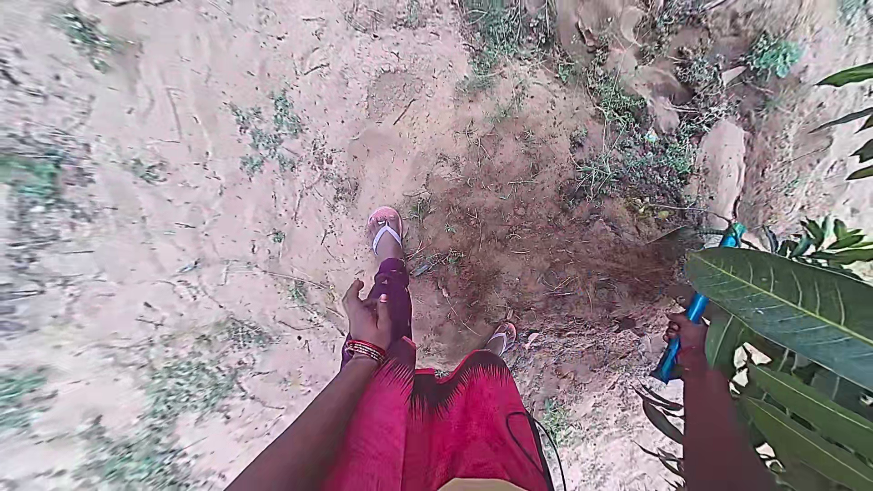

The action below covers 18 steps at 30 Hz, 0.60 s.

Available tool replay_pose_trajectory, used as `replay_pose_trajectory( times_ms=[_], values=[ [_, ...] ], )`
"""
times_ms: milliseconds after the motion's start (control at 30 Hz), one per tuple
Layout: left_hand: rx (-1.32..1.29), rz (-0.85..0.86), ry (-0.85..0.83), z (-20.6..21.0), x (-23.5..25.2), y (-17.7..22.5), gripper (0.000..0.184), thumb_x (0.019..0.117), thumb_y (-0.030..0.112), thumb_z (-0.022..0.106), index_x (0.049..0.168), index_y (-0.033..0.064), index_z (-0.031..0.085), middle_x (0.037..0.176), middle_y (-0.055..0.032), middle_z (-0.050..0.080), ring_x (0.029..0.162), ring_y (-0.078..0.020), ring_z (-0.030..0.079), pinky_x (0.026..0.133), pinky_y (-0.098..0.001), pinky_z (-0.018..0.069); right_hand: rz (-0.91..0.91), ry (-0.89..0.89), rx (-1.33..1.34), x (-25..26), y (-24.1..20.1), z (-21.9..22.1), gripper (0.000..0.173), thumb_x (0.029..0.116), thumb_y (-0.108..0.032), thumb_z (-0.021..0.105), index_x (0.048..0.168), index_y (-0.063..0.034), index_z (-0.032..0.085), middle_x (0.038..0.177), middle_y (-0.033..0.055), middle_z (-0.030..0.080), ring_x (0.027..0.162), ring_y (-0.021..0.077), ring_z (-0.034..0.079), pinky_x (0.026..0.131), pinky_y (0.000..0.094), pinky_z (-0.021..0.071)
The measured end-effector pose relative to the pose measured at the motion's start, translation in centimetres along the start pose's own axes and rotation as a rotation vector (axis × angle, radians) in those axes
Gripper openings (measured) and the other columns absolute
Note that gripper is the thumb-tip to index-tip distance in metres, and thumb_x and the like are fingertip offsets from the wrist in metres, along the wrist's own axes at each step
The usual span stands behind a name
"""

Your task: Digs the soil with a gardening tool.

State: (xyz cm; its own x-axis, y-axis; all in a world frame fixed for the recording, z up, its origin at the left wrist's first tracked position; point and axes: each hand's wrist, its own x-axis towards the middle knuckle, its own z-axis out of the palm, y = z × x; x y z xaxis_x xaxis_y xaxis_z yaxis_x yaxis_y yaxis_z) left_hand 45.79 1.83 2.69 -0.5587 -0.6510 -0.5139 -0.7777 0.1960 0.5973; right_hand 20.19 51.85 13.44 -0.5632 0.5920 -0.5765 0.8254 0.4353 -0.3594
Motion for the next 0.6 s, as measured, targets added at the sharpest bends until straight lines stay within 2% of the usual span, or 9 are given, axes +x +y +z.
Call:
replay_pose_trajectory(
  times_ms=[33, 100, 133, 167, 333, 400, 467, 533, 600],
  values=[
    [0.020, -0.027, 0.009, -1.2, -0.4, -0.7, 0.061, 0.1018, 0.014, 0.047, 0.152, -0.0135, 0.027, 0.151, -0.0385, 0.037, 0.099, -0.0335, 0.067, 0.088, -0.0418, 0.0541, -0.071, 0.064, -0.116, -0.3, 0.3, 0.0, 0.007, 0.1045, -0.015, 0.054, 0.102, -0.0089, 0.052, 0.068, -0.0050, 0.048, 0.052, 0.0019, 0.046, 0.051, 0.0174, 0.0453],
    [0.062, -0.069, 0.031, -2.9, -1.1, -2.5, 0.059, 0.1030, 0.013, 0.047, 0.153, -0.0122, 0.027, 0.153, -0.0374, 0.035, 0.099, -0.0339, 0.067, 0.087, -0.0422, 0.0544, -0.092, 0.248, -0.273, -2.0, -0.7, 2.2, 0.045, 0.1069, -0.020, 0.057, 0.140, 0.0092, 0.049, 0.117, 0.0243, 0.062, 0.100, 0.0263, 0.062, 0.093, 0.0398, 0.0507],
    [0.078, -0.073, 0.045, -3.4, -1.5, -3.5, 0.060, 0.1022, 0.013, 0.047, 0.153, -0.0126, 0.027, 0.153, -0.0386, 0.035, 0.099, -0.0356, 0.067, 0.087, -0.0437, 0.0543, -0.037, 0.289, -0.304, -2.7, -1.9, 3.5, 0.056, 0.1077, -0.021, 0.056, 0.151, 0.0095, 0.038, 0.138, 0.0309, 0.056, 0.126, 0.0352, 0.058, 0.109, 0.0466, 0.0435],
    [0.091, -0.076, 0.054, -3.7, -2.0, -4.4, 0.060, 0.1021, 0.013, 0.046, 0.153, -0.0127, 0.028, 0.153, -0.0392, 0.034, 0.098, -0.0362, 0.067, 0.086, -0.0442, 0.0544, 0.006, 0.327, -0.325, -2.9, -2.7, 4.7, 0.060, 0.1080, -0.022, 0.054, 0.155, 0.0082, 0.032, 0.147, 0.0308, 0.051, 0.137, 0.0366, 0.052, 0.115, 0.0470, 0.0387],
    [0.061, -0.091, 0.121, -4.3, -2.7, -6.0, 0.061, 0.1000, 0.014, 0.046, 0.151, -0.0145, 0.029, 0.152, -0.0413, 0.034, 0.097, -0.0364, 0.066, 0.083, -0.0428, 0.0544, -0.038, 0.558, -0.248, -3.9, -4.0, 8.3, 0.058, 0.1084, -0.015, 0.051, 0.156, 0.0090, 0.028, 0.151, 0.0271, 0.050, 0.140, 0.0303, 0.052, 0.117, 0.0369, 0.0394],
    [0.032, -0.095, 0.135, -4.9, -2.1, -5.3, 0.062, 0.0999, 0.015, 0.047, 0.151, -0.0140, 0.028, 0.151, -0.0413, 0.035, 0.098, -0.0358, 0.067, 0.083, -0.0427, 0.0550, -0.097, 0.671, -0.261, 0.0, -3.4, 7.6, 0.061, 0.1047, -0.014, 0.055, 0.156, 0.0080, 0.031, 0.149, 0.0261, 0.053, 0.138, 0.0305, 0.054, 0.115, 0.0388, 0.0421],
    [0.013, -0.074, 0.138, -5.7, -1.1, -4.1, 0.063, 0.0986, 0.016, 0.048, 0.151, -0.0138, 0.030, 0.149, -0.0408, 0.037, 0.092, -0.0316, 0.067, 0.076, -0.0403, 0.0553, -0.065, 0.677, -0.248, 4.2, -4.1, 6.5, 0.064, 0.1063, -0.029, 0.053, 0.155, 0.0071, 0.033, 0.148, 0.0250, 0.054, 0.138, 0.0309, 0.054, 0.115, 0.0429, 0.0425],
    [-0.015, -0.066, 0.159, -6.9, 0.1, -3.1, 0.062, 0.0992, 0.016, 0.048, 0.151, -0.0136, 0.030, 0.150, -0.0398, 0.037, 0.088, -0.0275, 0.066, 0.072, -0.0373, 0.0548, -0.085, 0.717, -0.230, 6.0, -5.4, 6.8, 0.067, 0.1038, -0.042, 0.058, 0.146, 0.0089, 0.048, 0.138, 0.0266, 0.061, 0.131, 0.0336, 0.059, 0.112, 0.0464, 0.0452],
    [-0.054, -0.091, 0.222, -8.5, 1.6, -2.2, 0.061, 0.1009, 0.015, 0.047, 0.151, -0.0135, 0.028, 0.151, -0.0391, 0.035, 0.088, -0.0250, 0.067, 0.072, -0.0345, 0.0549, -0.106, 0.626, -0.338, 3.0, -8.2, 8.3, 0.063, 0.1038, -0.043, 0.058, 0.140, 0.0086, 0.055, 0.135, 0.0290, 0.063, 0.130, 0.0384, 0.059, 0.111, 0.0517, 0.0448]
  ],
)
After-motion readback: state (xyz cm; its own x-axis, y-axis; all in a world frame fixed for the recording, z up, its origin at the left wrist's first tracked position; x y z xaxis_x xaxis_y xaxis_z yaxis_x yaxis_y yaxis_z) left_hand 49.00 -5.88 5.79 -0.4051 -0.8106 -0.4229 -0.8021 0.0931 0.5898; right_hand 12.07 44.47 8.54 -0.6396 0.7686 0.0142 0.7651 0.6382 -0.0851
